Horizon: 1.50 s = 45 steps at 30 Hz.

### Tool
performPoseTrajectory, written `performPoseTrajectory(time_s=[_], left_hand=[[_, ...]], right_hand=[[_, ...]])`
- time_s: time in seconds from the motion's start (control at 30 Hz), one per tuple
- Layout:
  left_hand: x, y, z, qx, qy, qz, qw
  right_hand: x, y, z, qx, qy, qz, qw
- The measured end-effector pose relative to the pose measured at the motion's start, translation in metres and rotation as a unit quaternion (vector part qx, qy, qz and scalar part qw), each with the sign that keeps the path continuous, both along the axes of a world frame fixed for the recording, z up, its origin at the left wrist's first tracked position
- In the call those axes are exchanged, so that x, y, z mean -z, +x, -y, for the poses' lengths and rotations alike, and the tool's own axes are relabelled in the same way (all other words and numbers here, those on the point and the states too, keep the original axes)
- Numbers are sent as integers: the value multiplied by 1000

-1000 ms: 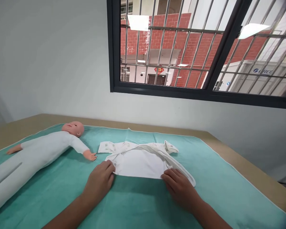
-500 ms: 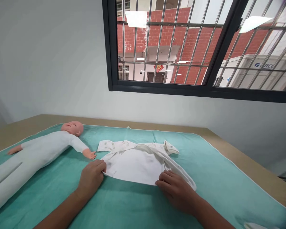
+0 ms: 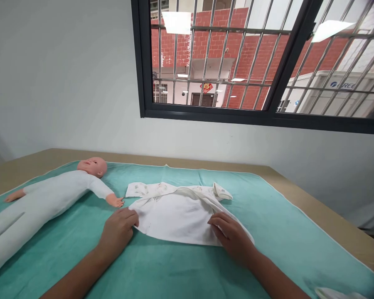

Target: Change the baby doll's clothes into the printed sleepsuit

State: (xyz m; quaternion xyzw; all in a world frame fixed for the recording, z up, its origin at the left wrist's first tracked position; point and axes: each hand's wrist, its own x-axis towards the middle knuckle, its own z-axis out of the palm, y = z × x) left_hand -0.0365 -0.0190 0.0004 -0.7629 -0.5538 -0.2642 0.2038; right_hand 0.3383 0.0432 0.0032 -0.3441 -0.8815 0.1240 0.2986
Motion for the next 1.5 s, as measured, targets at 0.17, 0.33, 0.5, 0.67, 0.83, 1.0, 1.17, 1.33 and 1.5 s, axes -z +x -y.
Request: performPoseTrajectory(time_s=[0.17, 0.33, 0.5, 0.67, 0.83, 1.0, 1.17, 1.33, 1.5], left_hand=[[10, -4, -4, 8, 0, 88, 996], [10, -16, -8, -128, -24, 268, 955], [4, -13, -6, -122, -11, 289, 950], [2, -4, -1, 36, 111, 191, 975], [-4, 11, 5, 117, 132, 102, 979], [4, 21, 3, 156, 49, 23, 986], [5, 24, 5, 170, -46, 24, 984], [0, 28, 10, 164, -63, 39, 984], [5, 32, 8, 182, 5, 58, 982]], right_hand=[[1, 2, -6, 27, -41, 57, 997], [-4, 2, -4, -15, -78, 132, 988], [-5, 3, -5, -20, -92, 154, 984], [-3, 2, -5, -15, -74, 136, 988], [-4, 1, -3, -12, -46, 140, 989], [-5, -2, -1, 0, 0, 138, 990], [-8, -4, 1, 18, 21, 129, 991], [-9, -5, 3, 36, 47, 147, 987], [-7, -3, 3, 36, 79, 126, 988]])
